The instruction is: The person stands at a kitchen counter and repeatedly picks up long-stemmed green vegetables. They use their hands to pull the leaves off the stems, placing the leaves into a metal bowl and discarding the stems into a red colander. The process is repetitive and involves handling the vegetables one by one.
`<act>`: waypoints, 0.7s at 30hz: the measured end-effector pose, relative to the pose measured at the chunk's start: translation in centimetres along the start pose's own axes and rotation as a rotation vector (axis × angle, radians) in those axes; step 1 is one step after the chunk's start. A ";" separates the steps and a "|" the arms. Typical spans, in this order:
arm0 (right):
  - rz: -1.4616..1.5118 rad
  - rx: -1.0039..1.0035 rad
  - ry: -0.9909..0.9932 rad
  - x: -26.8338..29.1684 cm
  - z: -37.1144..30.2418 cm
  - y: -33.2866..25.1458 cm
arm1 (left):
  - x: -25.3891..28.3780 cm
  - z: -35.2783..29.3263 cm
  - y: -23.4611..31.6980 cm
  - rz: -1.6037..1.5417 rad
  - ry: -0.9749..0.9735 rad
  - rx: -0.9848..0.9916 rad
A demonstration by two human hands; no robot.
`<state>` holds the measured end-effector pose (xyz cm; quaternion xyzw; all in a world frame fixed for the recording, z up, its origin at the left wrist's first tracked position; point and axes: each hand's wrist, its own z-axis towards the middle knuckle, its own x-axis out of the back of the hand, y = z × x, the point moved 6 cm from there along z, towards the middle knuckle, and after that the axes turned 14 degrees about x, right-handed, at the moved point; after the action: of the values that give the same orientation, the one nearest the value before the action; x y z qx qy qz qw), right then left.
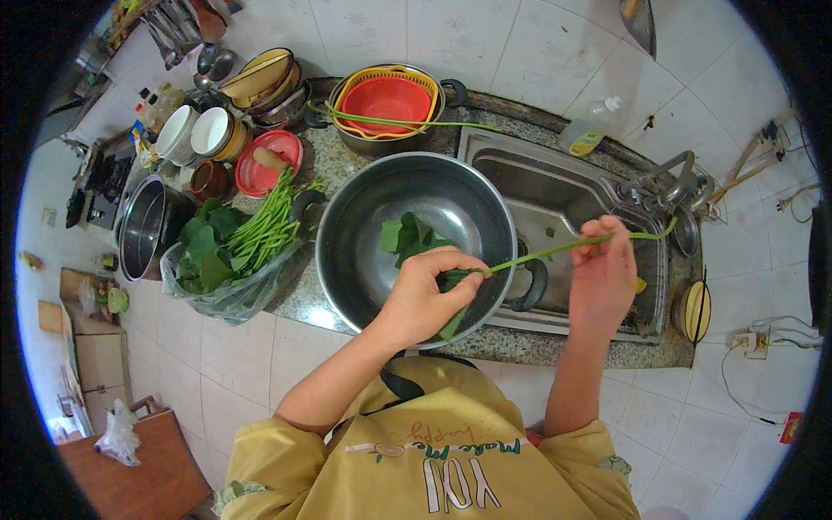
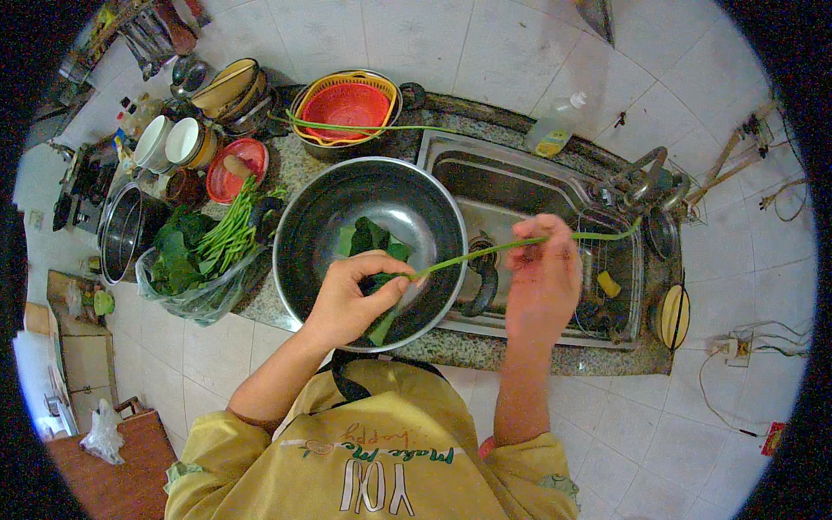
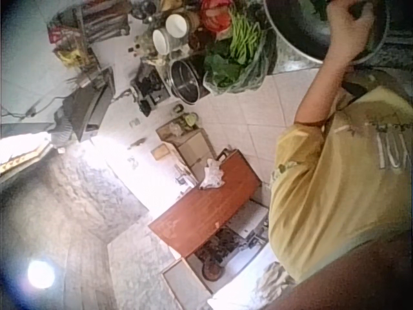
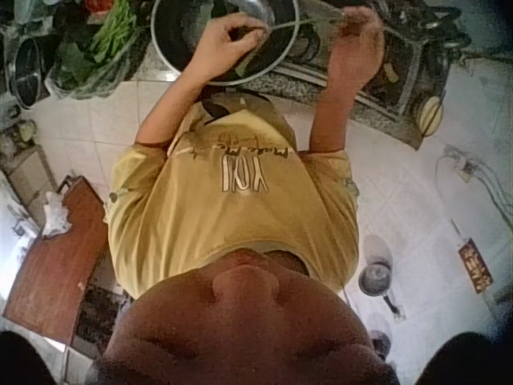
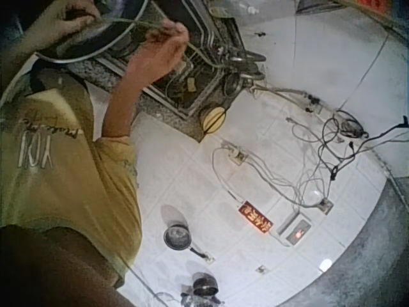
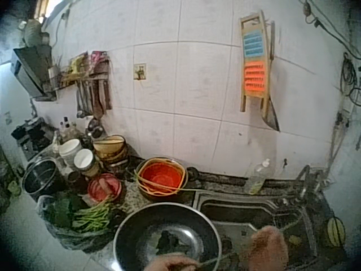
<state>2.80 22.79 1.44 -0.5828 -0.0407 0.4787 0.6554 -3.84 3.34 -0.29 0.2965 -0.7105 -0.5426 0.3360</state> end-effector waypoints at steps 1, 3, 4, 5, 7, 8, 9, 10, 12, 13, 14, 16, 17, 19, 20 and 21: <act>0.013 0.036 0.049 0.8 0.5 -0.2 | 0.3 -0.1 -0.2 0.012 0.032 -0.003; 0.073 0.098 0.092 2.6 1.3 -0.7 | 0.9 -0.1 -0.9 0.055 0.080 0.001; 0.089 0.110 0.108 3.0 1.6 -0.9 | 1.2 -0.1 -1.3 0.090 0.095 0.009; 0.104 0.122 0.123 3.3 1.8 -1.0 | 1.3 0.0 -1.8 0.124 0.109 0.017; 0.157 0.124 0.146 3.3 2.0 -1.1 | 1.6 0.3 -3.0 0.127 0.174 0.018; 0.182 0.122 0.136 3.0 1.8 -1.1 | 1.7 0.5 -3.7 0.128 0.206 0.018; 0.206 0.120 0.127 2.7 1.7 -1.1 | 2.0 0.8 -4.9 0.053 0.221 0.137; 0.231 0.118 0.117 2.5 1.5 -1.1 | 2.4 1.3 -6.2 -0.021 0.236 0.257; 0.211 0.194 0.041 2.4 1.7 -2.0 | 3.6 2.0 -9.6 -0.230 0.300 0.390; 0.197 0.233 0.006 2.2 1.8 -2.6 | 4.4 2.1 -9.9 -0.110 0.346 0.347; 0.113 0.188 -0.013 1.8 1.8 -2.7 | 5.1 2.2 -9.9 0.011 0.391 0.303; -0.054 0.097 -0.049 0.7 1.5 -2.7 | 5.9 2.2 -9.3 0.125 0.385 0.149; -0.105 0.052 -0.080 0.3 1.1 -2.4 | 6.3 2.3 -9.4 0.159 0.350 0.172; -0.201 -0.042 -0.149 -0.2 0.3 -1.8 | 7.0 2.5 -8.9 0.229 0.300 0.129; -0.278 -0.102 -0.245 -0.5 -0.1 -1.4 | 7.2 2.6 -8.7 0.266 0.285 0.064; -0.354 -0.162 -0.342 -0.6 -0.6 -0.9 | 7.3 2.6 -8.4 0.302 0.271 -0.001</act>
<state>3.38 22.07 2.29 -0.5277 -0.2907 0.4432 0.6637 -9.84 -2.87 -7.76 0.2565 -0.6949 -0.4417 0.5062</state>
